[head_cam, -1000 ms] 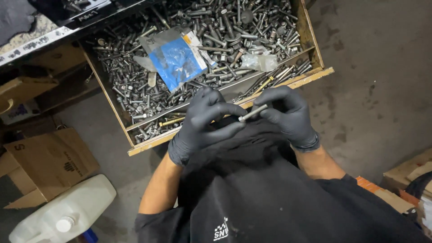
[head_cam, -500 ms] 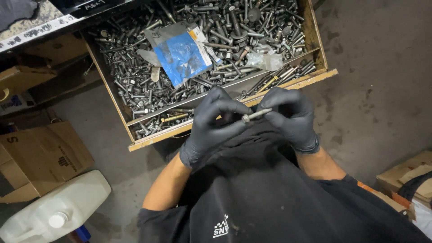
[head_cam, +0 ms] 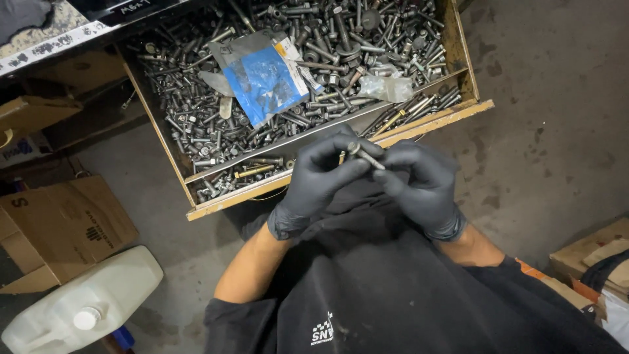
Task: A person is sorting through a large drawer filled with various bolts and hardware, picking them up individually for inspection.
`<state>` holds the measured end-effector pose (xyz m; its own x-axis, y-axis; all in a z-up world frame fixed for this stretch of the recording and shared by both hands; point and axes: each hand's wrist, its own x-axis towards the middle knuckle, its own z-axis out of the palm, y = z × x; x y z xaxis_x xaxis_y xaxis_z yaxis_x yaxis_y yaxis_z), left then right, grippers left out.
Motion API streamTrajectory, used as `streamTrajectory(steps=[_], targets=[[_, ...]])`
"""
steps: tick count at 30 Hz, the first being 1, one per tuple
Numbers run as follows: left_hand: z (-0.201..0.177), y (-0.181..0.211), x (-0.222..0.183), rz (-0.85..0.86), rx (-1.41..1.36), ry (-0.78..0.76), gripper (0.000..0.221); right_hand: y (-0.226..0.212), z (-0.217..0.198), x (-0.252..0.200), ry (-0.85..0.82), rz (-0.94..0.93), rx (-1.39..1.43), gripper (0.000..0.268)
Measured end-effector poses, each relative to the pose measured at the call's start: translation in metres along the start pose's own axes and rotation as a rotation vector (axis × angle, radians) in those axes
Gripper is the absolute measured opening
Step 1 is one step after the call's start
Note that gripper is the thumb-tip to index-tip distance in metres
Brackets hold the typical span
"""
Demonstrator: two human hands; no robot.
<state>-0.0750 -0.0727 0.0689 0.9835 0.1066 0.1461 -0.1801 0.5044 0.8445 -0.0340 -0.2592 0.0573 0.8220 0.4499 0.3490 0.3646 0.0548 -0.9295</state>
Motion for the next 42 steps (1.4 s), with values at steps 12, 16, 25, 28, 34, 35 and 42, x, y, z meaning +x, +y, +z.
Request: streamTrajectory(steps=[12,16,25,28,34,35,42], targets=[[-0.002,-0.015,-0.001,0.034,-0.010,0.015,0.009,-0.029,0.015,0.011,0.018,0.112,-0.017,0.009],[0.004,-0.010,-0.003,0.026,0.011,0.021,0.011,-0.026,0.012,0.009,0.030,0.117,-0.038,0.011],[0.010,-0.003,-0.006,-0.143,0.036,0.076,0.013,-0.008,-0.005,0.000,0.002,0.094,-0.066,0.022],[0.014,-0.003,-0.005,-0.358,-0.137,0.207,0.017,-0.017,-0.001,0.009,0.013,0.124,0.009,0.024],[0.014,-0.006,-0.002,-0.406,-0.179,0.237,0.023,-0.013,-0.002,0.008,0.017,0.149,-0.009,0.022],[0.012,-0.006,-0.001,-0.414,-0.148,0.233,0.023,-0.012,-0.003,0.007,0.008,0.153,0.018,0.023],[0.033,0.016,0.002,-0.470,-0.129,0.264,0.036,-0.007,-0.008,0.004,-0.003,0.153,0.100,0.024]])
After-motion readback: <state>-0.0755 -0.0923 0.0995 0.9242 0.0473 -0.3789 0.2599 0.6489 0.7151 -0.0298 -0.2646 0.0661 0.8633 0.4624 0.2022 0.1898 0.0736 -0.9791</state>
